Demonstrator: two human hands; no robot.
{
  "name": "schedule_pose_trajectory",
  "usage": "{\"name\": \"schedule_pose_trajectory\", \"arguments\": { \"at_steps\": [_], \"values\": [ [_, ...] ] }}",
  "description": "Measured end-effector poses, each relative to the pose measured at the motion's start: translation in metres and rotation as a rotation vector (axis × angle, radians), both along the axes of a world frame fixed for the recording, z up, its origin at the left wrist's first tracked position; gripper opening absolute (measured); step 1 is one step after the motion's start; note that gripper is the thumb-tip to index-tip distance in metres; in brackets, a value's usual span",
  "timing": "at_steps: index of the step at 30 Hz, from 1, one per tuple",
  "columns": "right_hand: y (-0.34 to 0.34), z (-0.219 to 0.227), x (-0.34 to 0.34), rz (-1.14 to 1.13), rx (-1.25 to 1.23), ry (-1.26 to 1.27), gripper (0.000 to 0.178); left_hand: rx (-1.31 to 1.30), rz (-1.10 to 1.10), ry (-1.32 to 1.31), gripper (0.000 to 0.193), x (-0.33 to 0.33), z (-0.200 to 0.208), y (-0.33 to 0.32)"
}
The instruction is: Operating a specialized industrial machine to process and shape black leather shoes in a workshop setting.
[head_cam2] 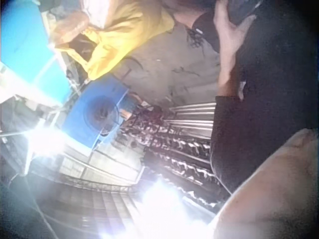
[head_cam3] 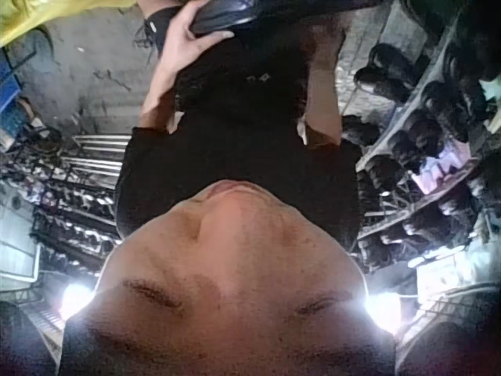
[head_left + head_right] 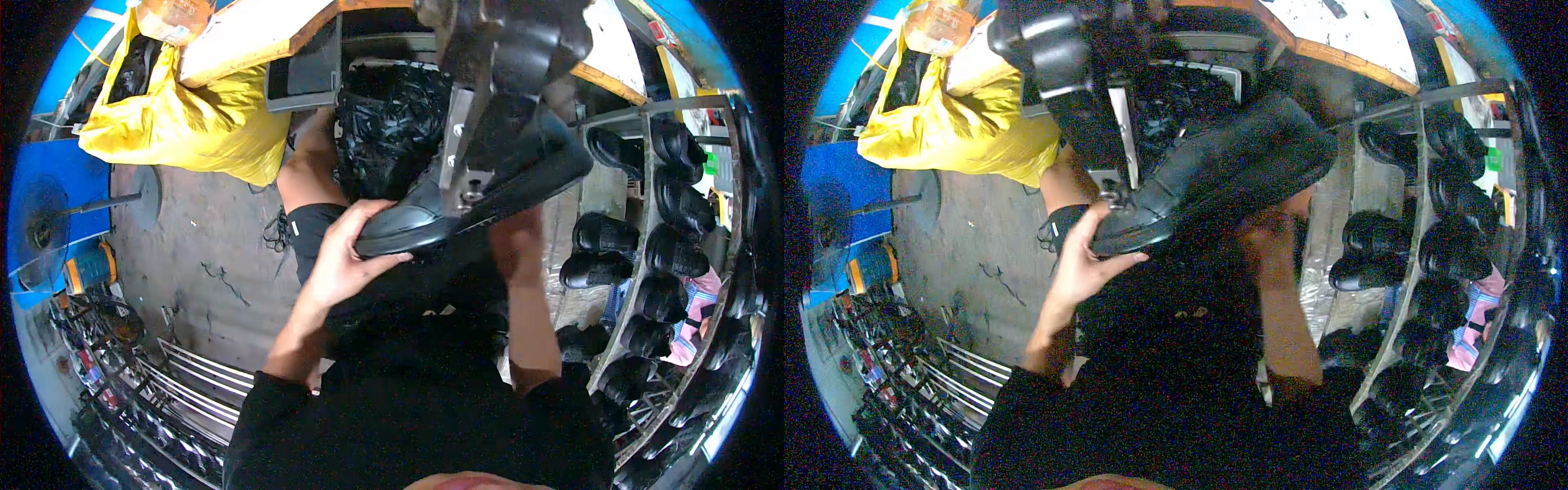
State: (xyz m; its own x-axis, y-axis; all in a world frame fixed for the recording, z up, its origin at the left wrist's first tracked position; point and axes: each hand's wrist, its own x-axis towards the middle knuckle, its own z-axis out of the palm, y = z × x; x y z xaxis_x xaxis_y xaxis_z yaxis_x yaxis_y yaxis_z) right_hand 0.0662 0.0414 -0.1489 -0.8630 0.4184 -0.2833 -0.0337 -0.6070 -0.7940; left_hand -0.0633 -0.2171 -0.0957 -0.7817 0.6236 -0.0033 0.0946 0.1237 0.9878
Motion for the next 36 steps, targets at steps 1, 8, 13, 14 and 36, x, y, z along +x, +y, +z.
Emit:
{"name": "schedule_pose_trajectory", "arguments": {
  "at_steps": [1,8,13,14,36],
  "values": [
    [0.017,0.011,-0.012,-0.058,-0.038,0.197,0.084,-0.016,-0.014,0.062,0.065,-0.007,0.007,-0.001],
    [0.068,0.077,-0.021,-0.126,0.389,0.278,0.086,0.147,-0.045,-0.053,0.072,-0.025,0.055,0.031],
    [0.093,0.106,-0.002,-0.312,0.799,0.080,0.081,0.314,-0.094,-0.089,0.080,-0.027,0.057,0.053],
    [0.094,0.111,-0.001,-0.320,0.802,0.080,0.081,0.316,-0.102,-0.088,0.080,-0.028,0.057,0.054],
    [0.052,0.146,-0.048,-0.215,0.906,0.255,0.117,0.388,0.017,-0.286,0.087,-0.059,0.039,0.018]
  ]
}}
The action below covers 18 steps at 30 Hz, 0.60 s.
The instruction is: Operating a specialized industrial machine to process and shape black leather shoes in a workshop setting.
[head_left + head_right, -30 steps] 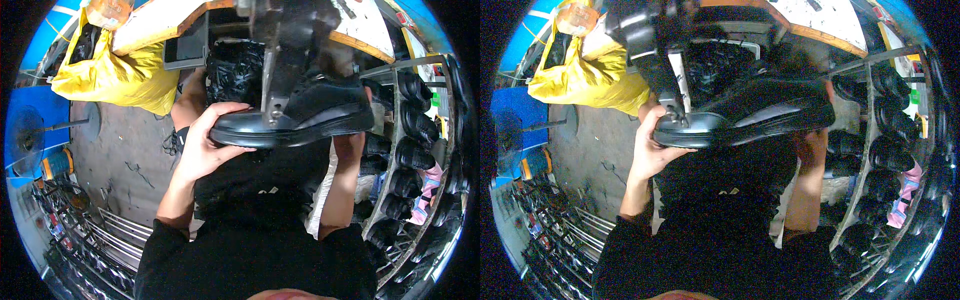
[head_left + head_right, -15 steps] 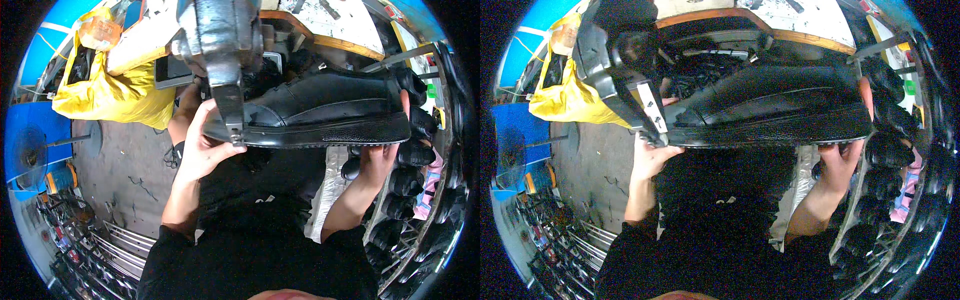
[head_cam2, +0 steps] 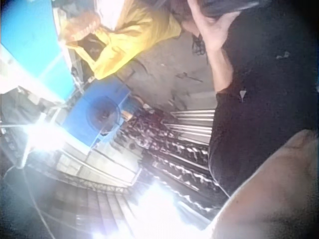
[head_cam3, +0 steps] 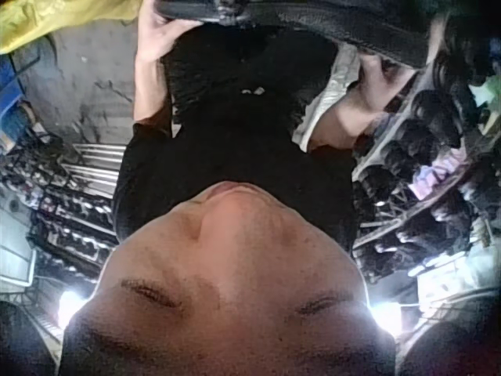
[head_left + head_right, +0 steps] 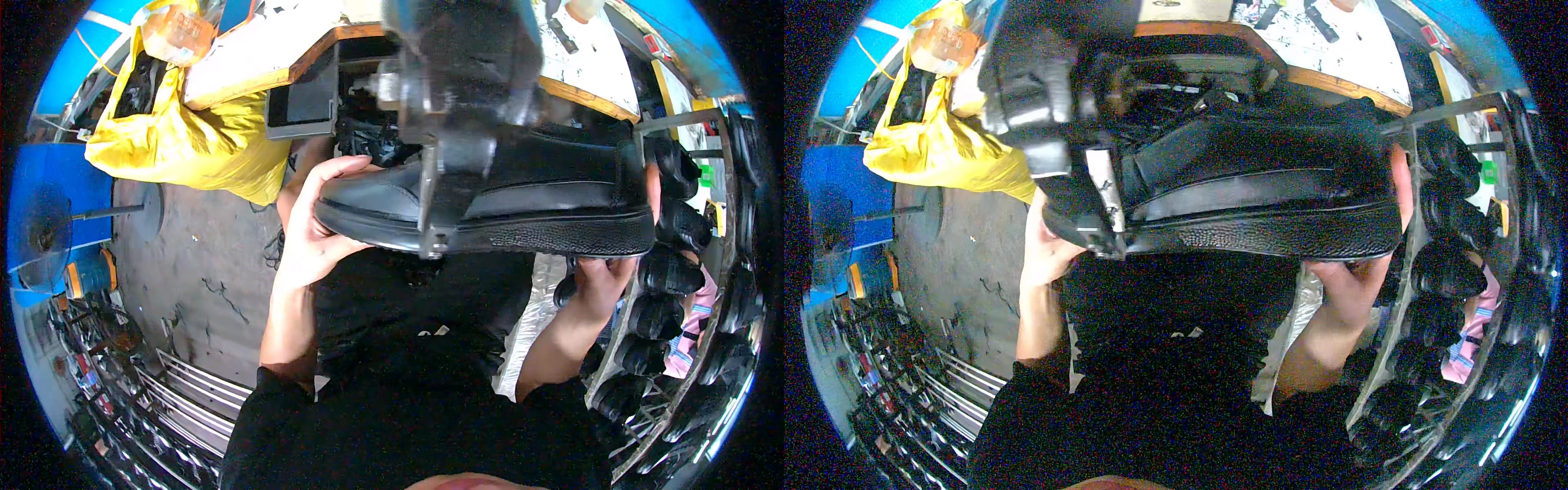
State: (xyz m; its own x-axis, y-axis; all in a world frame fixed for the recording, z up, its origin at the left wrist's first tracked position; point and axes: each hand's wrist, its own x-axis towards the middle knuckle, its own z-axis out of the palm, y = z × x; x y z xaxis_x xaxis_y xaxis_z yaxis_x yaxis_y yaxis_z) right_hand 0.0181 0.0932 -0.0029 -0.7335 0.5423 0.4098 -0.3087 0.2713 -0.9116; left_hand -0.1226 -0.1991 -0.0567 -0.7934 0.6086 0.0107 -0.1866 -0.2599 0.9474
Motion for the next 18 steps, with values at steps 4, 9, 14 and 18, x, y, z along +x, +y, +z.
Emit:
{"name": "schedule_pose_trajectory", "arguments": {
  "at_steps": [4,9,14,18],
  "values": [
    [-0.022,-0.001,-0.004,-0.016,-0.064,-0.005,0.117,0.052,0.019,0.097,0.086,-0.012,-0.015,-0.015],
    [-0.017,-0.101,0.058,-0.128,0.551,0.051,0.104,0.186,0.194,-0.421,0.065,0.013,-0.037,0.000],
    [-0.093,-0.082,0.063,0.437,0.507,0.106,0.072,0.531,-0.277,-1.091,0.103,0.050,-0.060,0.040],
    [-0.074,-0.088,0.096,0.337,0.435,-0.198,0.069,0.664,-0.515,-1.332,0.114,0.061,-0.081,0.046]
  ]
}}
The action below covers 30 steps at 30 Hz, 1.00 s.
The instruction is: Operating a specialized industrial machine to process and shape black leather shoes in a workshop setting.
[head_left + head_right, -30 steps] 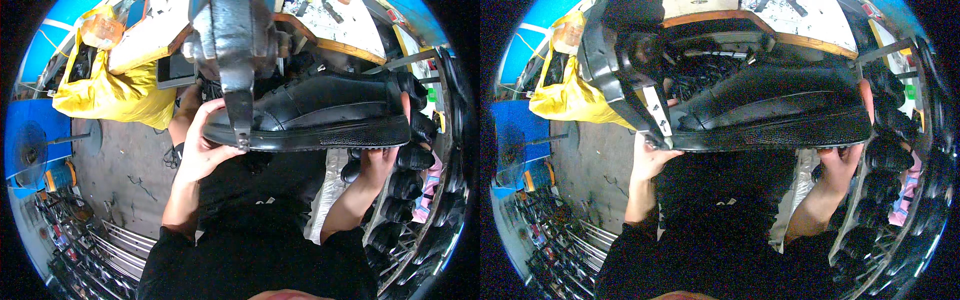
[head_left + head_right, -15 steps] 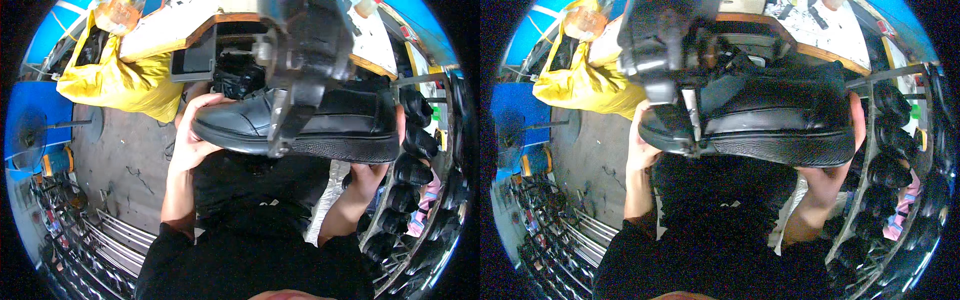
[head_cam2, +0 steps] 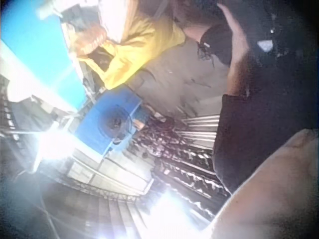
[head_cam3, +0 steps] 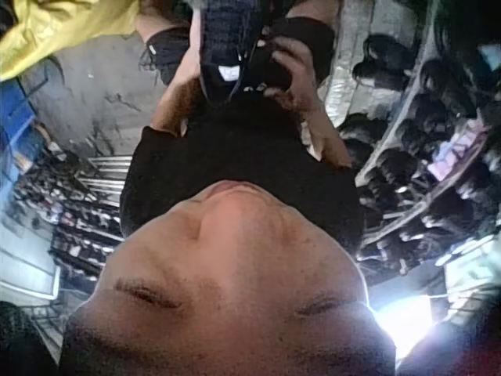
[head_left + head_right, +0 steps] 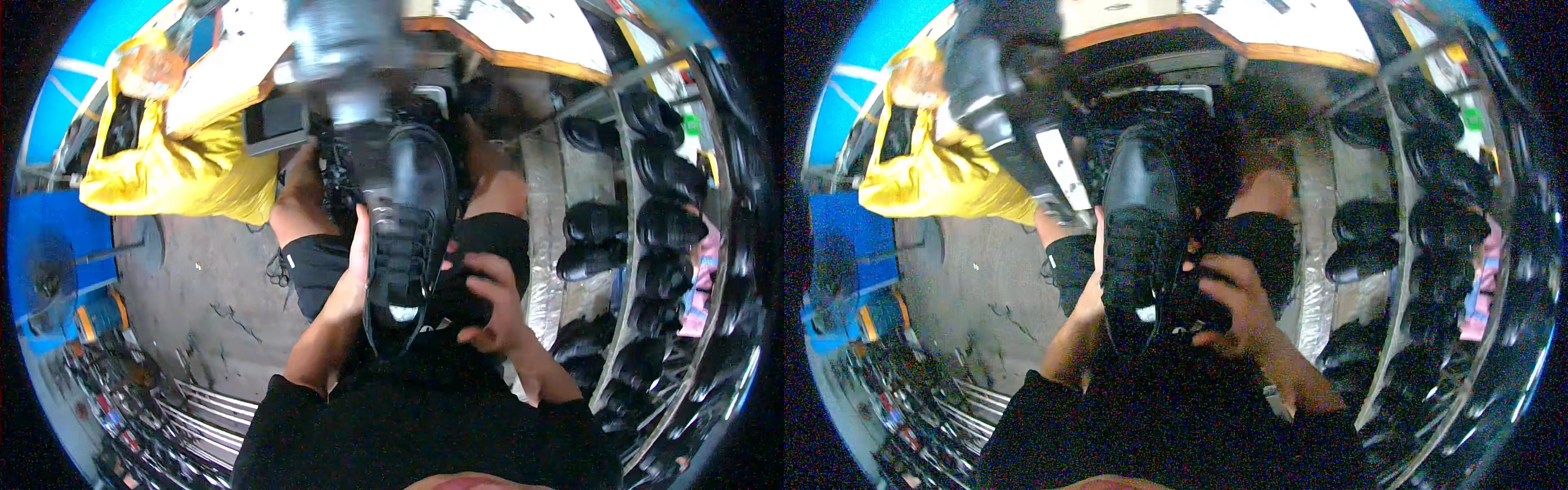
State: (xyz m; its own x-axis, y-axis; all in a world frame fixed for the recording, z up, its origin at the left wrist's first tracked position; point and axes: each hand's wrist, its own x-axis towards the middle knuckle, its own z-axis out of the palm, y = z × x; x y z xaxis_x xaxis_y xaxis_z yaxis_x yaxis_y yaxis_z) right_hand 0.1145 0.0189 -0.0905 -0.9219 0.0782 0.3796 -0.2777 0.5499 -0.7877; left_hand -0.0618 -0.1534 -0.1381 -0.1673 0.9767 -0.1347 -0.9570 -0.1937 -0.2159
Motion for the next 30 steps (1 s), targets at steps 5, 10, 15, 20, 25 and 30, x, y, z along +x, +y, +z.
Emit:
{"name": "schedule_pose_trajectory", "arguments": {
  "at_steps": [5,10,15,20,25,30],
  "values": [
    [0.022,0.006,0.026,-0.246,-0.098,-0.072,0.063,-0.213,-0.178,0.298,0.115,0.022,0.037,0.010],
    [0.023,0.018,0.054,-0.330,-0.217,-0.050,0.063,-0.099,-0.230,0.169,0.111,0.037,0.043,0.027],
    [0.025,0.053,0.079,-0.523,-0.546,-0.015,0.072,-0.196,-0.083,1.209,0.100,0.057,0.068,0.075],
    [0.024,0.098,0.115,-0.880,-0.435,-0.093,0.085,0.076,0.460,2.328,0.079,0.097,0.069,0.116],
    [0.023,0.091,0.183,-1.090,0.077,-0.419,0.061,0.192,0.043,2.137,0.058,0.108,0.070,0.121],
    [0.025,-0.027,0.258,-1.234,0.540,-0.475,0.075,-0.041,0.008,2.161,0.046,0.095,0.038,0.085]
  ]
}}
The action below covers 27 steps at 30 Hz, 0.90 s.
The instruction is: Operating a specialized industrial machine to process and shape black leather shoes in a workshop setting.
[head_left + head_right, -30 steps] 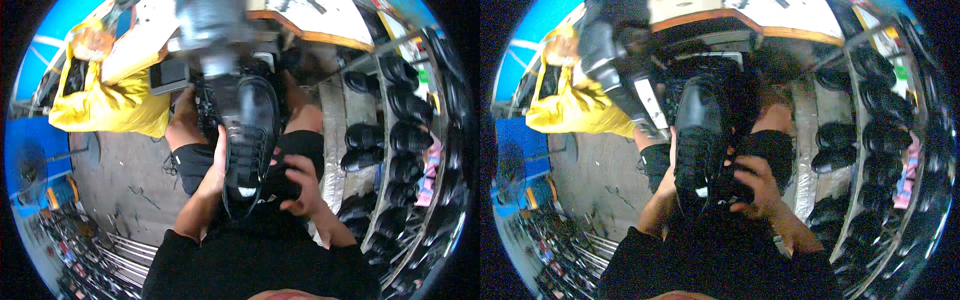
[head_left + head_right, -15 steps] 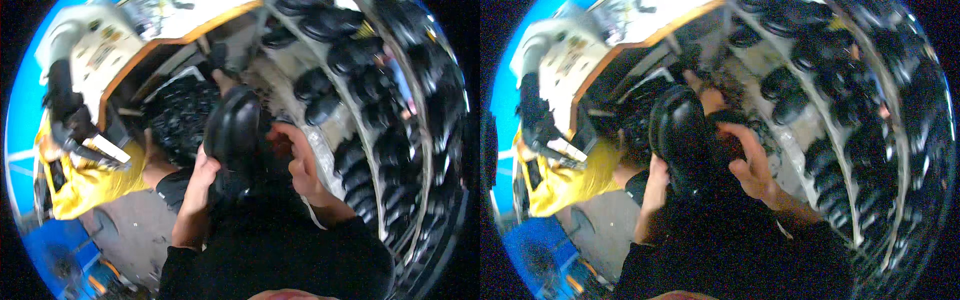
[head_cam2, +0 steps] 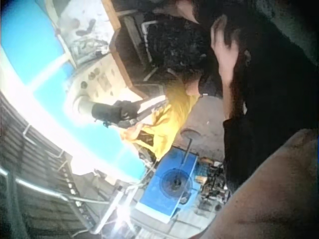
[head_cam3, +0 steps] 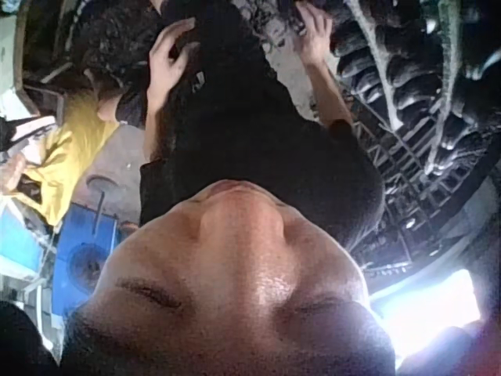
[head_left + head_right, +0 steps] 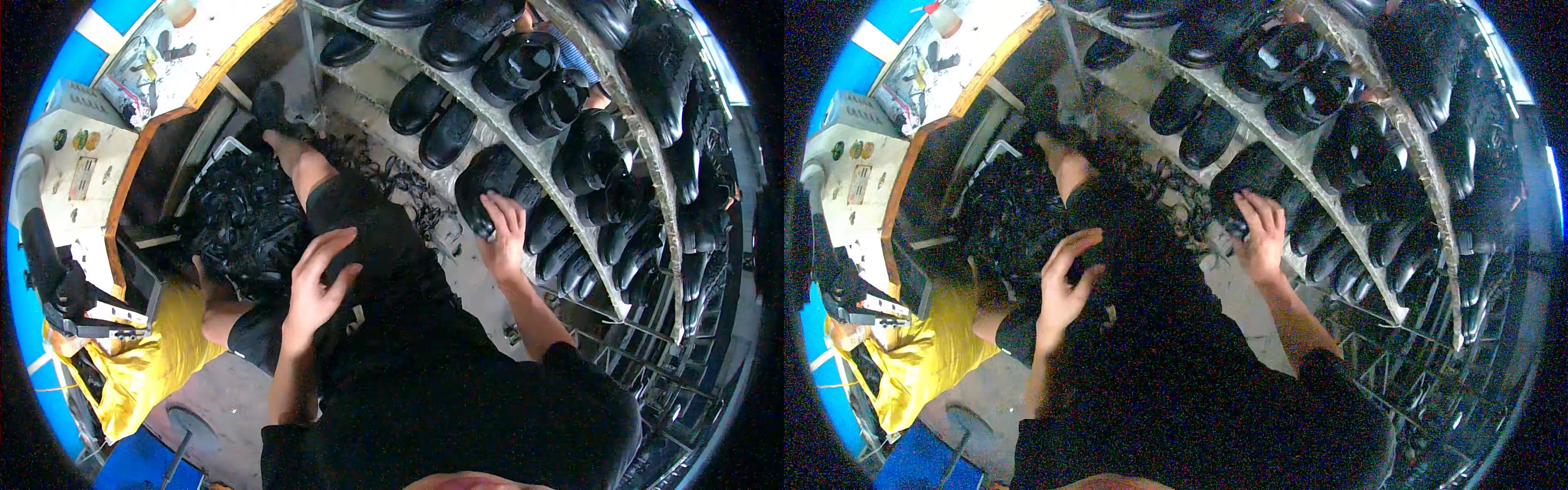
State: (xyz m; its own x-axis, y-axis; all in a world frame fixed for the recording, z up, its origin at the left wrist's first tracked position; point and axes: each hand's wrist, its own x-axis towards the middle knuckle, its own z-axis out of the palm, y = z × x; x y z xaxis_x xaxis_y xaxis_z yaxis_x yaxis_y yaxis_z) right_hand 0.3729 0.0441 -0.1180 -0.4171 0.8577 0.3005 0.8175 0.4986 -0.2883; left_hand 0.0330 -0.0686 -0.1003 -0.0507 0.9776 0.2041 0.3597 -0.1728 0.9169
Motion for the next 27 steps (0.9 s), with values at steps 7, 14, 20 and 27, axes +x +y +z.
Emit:
{"name": "schedule_pose_trajectory", "arguments": {
  "at_steps": [7,14,20,27],
  "values": [
    [0.059,-0.100,0.036,-0.193,0.004,-0.111,0.081,-0.125,0.097,-0.054,0.040,-0.003,-0.014,-0.023],
    [0.015,-0.127,0.118,-0.687,-0.100,-0.596,0.099,-0.204,0.114,-0.170,0.039,-0.004,-0.024,-0.028],
    [0.012,0.009,0.045,-0.325,0.152,-0.267,0.048,-0.199,0.092,-0.237,0.040,-0.005,-0.029,-0.023],
    [-0.024,0.123,-0.048,0.260,-0.018,0.312,0.051,-0.199,0.264,-0.692,0.072,-0.027,-0.034,-0.021]
  ]
}}
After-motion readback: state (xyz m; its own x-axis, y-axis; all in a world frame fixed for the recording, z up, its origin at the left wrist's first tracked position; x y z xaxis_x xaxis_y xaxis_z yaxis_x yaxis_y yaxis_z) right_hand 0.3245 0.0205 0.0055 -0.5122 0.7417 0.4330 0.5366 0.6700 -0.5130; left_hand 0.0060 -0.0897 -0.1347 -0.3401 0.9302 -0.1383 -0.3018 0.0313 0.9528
